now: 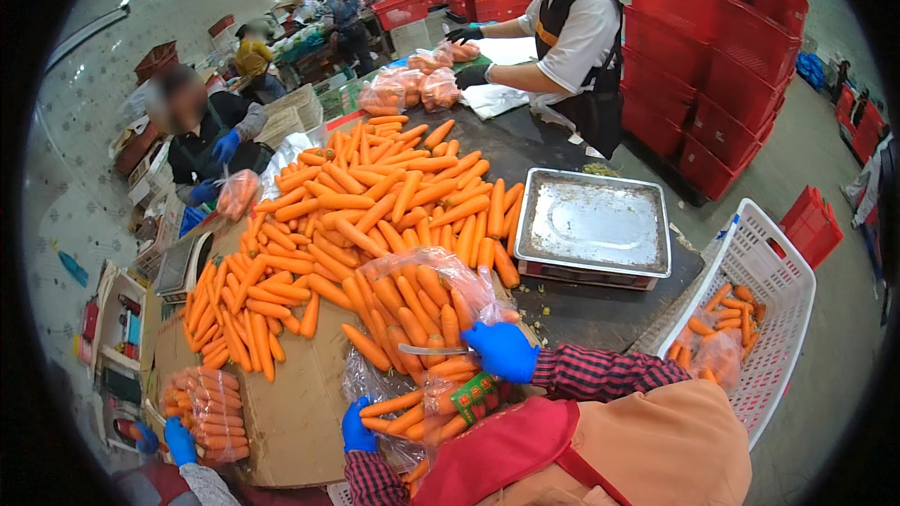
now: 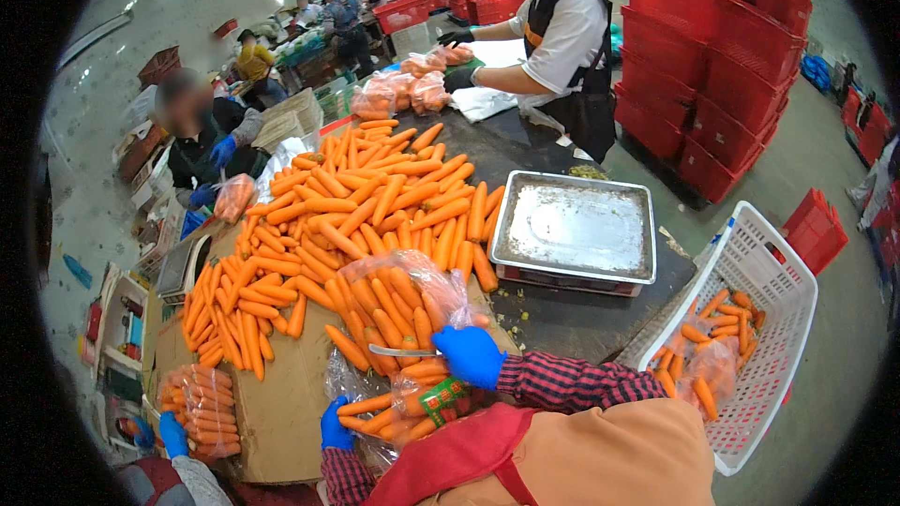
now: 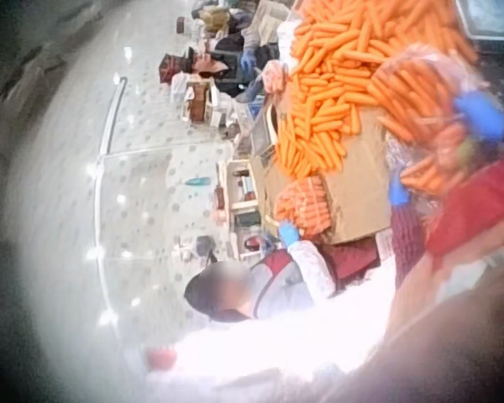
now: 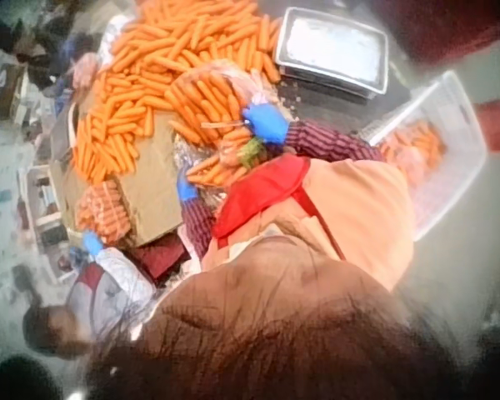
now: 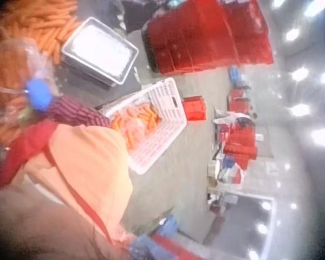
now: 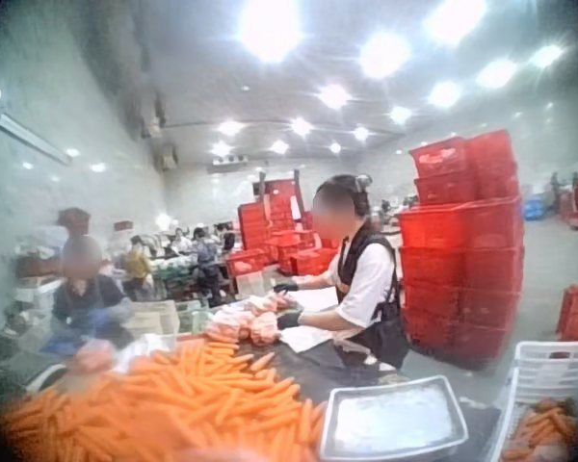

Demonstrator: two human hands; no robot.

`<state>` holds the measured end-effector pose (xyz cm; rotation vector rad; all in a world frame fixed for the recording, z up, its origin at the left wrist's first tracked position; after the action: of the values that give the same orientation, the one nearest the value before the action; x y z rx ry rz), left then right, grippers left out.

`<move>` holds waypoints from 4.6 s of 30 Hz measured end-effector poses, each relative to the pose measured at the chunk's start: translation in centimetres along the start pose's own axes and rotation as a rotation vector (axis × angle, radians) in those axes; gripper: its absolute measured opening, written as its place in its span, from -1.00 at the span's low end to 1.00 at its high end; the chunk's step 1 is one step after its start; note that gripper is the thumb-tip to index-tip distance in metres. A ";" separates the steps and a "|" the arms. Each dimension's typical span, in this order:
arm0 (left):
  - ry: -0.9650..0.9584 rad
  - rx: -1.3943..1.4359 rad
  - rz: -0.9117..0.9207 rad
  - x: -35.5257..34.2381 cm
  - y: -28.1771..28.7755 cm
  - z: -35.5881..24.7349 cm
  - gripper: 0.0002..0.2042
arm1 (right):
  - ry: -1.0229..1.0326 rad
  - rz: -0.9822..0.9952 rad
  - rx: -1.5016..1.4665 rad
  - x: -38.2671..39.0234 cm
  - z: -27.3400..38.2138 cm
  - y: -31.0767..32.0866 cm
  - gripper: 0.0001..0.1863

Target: The person trims the ends of carrots using a small knife and places them into a plastic bag. They repeatedly pick up carrots from a large pile on the table, cut off the tips, and add them to the bag. Other workers are visible in the background performing similar tasks.

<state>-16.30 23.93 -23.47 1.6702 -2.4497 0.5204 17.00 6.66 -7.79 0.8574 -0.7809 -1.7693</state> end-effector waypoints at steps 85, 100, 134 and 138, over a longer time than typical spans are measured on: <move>0.013 -0.490 1.075 0.8 -39.8 -11.2 -0.55 | -0.695 -0.405 -1.037 6.7 -11.5 9.6 -0.71; -0.135 -0.246 0.903 2.5 -34.8 -15.8 -0.67 | -0.663 -0.380 -1.013 6.5 -10.7 8.6 -0.75; -0.846 -1.466 0.994 6.8 -34.6 -7.4 -0.15 | -0.450 -0.330 -0.824 6.0 -10.9 7.7 -0.72; -0.643 -1.628 0.939 6.2 -32.6 -6.3 -0.10 | -0.486 -0.369 -0.754 6.5 -10.7 8.4 -0.73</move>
<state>10.89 10.02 -9.00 -0.0510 -2.3250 -1.7095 28.21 -3.43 -8.00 0.0546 -0.1868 -2.4017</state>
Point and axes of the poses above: each hand's wrist, its own x-axis away from the middle knuckle, its own y-axis out of the back of the hand, z = x × y, the point moved 8 cm from there along -x, towards the middle knuckle, and after that the axes turned 7 degrees about -y, right-handed, at the moved point
